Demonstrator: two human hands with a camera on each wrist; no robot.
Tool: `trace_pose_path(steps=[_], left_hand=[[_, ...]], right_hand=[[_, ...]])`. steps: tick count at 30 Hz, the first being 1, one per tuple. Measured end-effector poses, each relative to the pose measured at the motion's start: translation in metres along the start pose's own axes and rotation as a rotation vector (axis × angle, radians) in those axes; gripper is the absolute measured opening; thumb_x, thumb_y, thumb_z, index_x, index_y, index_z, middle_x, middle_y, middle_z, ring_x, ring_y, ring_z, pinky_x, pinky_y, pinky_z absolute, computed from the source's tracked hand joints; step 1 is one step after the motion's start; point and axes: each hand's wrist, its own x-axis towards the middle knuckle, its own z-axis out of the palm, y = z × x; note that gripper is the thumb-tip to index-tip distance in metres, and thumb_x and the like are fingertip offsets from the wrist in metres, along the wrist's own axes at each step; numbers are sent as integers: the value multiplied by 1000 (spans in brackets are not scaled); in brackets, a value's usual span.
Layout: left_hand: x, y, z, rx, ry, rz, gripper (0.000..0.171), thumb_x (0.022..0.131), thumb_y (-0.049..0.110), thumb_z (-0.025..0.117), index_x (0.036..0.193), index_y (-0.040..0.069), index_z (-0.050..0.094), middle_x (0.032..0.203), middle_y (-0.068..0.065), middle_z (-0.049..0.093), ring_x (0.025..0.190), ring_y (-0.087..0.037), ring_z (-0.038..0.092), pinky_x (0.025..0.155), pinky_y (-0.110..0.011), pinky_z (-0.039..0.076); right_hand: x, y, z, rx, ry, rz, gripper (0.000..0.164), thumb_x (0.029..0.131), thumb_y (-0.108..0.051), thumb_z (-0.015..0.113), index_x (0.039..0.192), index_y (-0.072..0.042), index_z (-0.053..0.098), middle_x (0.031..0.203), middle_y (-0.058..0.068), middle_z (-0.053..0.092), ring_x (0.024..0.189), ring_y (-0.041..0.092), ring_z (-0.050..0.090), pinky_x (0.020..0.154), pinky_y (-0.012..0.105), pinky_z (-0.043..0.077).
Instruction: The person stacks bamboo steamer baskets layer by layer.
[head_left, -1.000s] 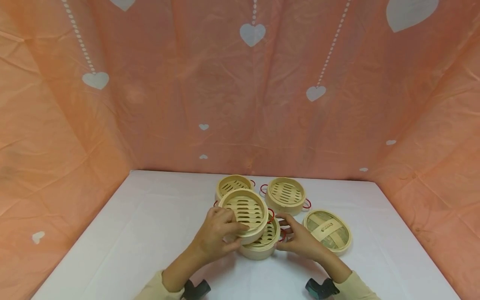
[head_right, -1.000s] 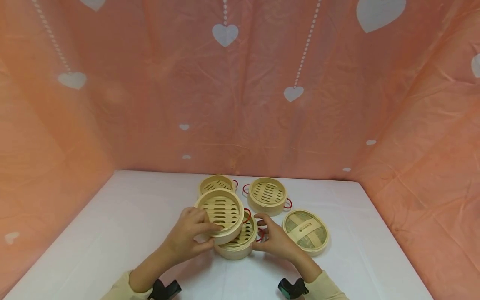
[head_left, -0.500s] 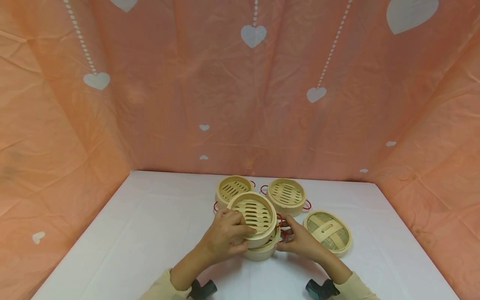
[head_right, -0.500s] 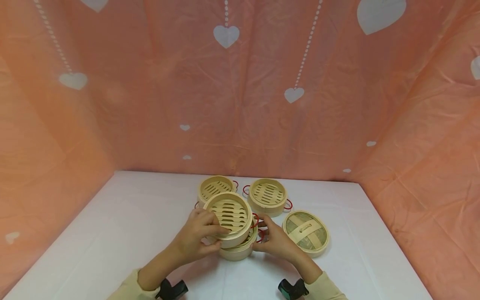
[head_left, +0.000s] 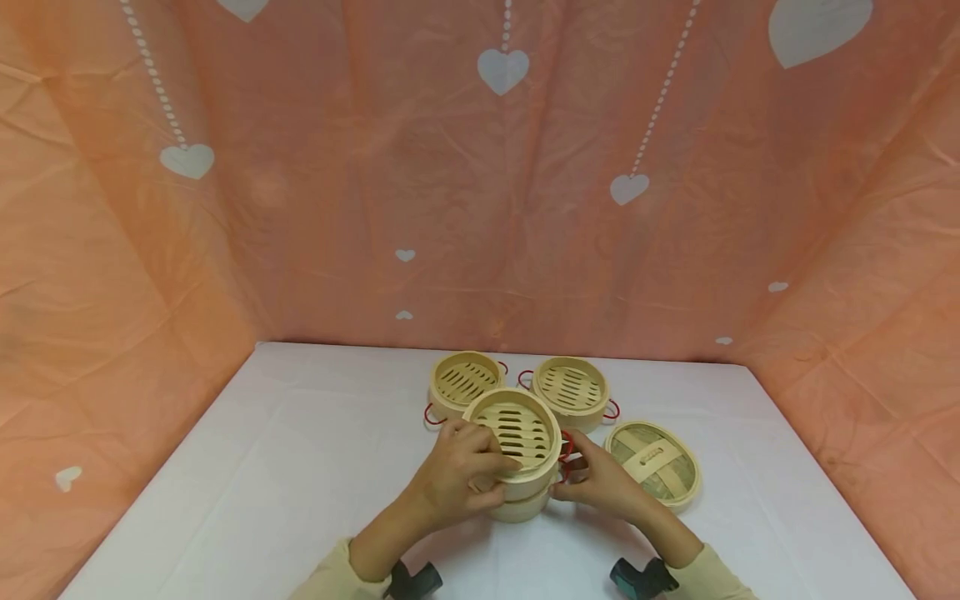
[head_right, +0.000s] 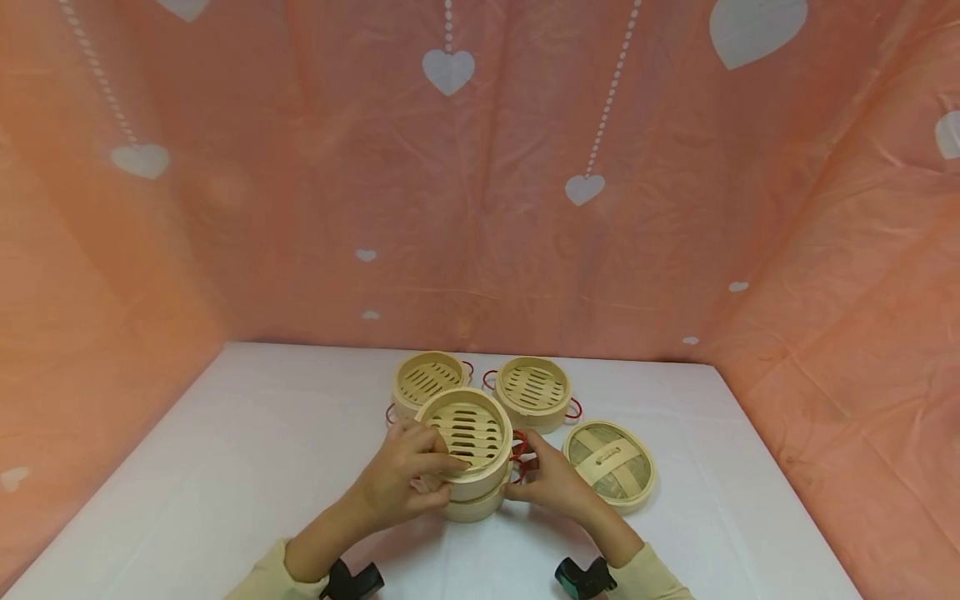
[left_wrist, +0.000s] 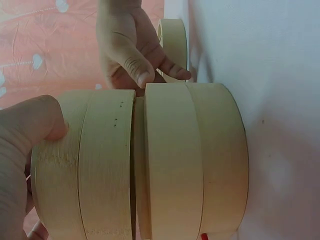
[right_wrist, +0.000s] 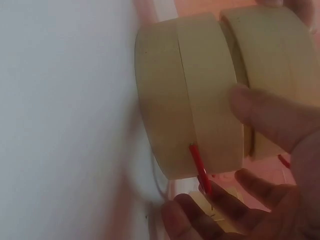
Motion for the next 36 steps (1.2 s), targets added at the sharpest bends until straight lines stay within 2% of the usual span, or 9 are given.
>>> trace_pose_path(steps=[7, 11, 19, 27, 31, 36], left_hand=[[-1, 2, 3, 8, -33, -27, 27, 62, 17, 79, 87, 26, 75, 81, 13, 55, 84, -5, 52, 86, -32, 37], [-2, 3, 4, 12, -48, -49, 28, 62, 18, 79, 88, 27, 75, 81, 13, 56, 84, -5, 52, 87, -31, 37], [-2, 3, 5, 8, -36, -47, 28, 61, 18, 78, 88, 27, 75, 82, 13, 56, 84, -5, 52, 86, -31, 37], [-3, 4, 5, 8, -48, -63, 29, 62, 18, 77, 89, 27, 75, 82, 13, 56, 83, -5, 52, 86, -30, 37], [-3, 4, 3, 4, -77, -68, 29, 63, 18, 77, 91, 26, 74, 83, 13, 56, 86, -6, 53, 87, -31, 37], [-1, 3, 0, 14, -123, -59, 29, 64, 19, 78, 92, 26, 73, 85, 12, 57, 89, -6, 54, 88, -31, 39]], right_hand=[[0, 1, 0, -50, 27, 7, 76, 74, -17, 80, 139, -3, 42, 118, 19, 58, 96, 21, 63, 74, 27, 55], [0, 0, 0, -48, 30, 11, 75, 73, -16, 81, 137, -5, 44, 120, 20, 58, 97, 23, 63, 73, 25, 54], [0, 0, 0, -12, 28, 18, 76, 74, -13, 80, 140, -5, 42, 120, 20, 57, 97, 26, 63, 74, 29, 55], [0, 0, 0, -35, 31, 9, 75, 73, -15, 80, 139, -6, 44, 118, 19, 58, 96, 25, 63, 74, 31, 55], [0, -1, 0, -55, 35, 3, 79, 71, -15, 82, 139, -7, 43, 121, 20, 57, 95, 23, 62, 73, 31, 55], [0, -2, 1, -66, 41, -18, 92, 67, -20, 87, 143, -10, 37, 132, 21, 51, 99, 23, 58, 71, 32, 54]])
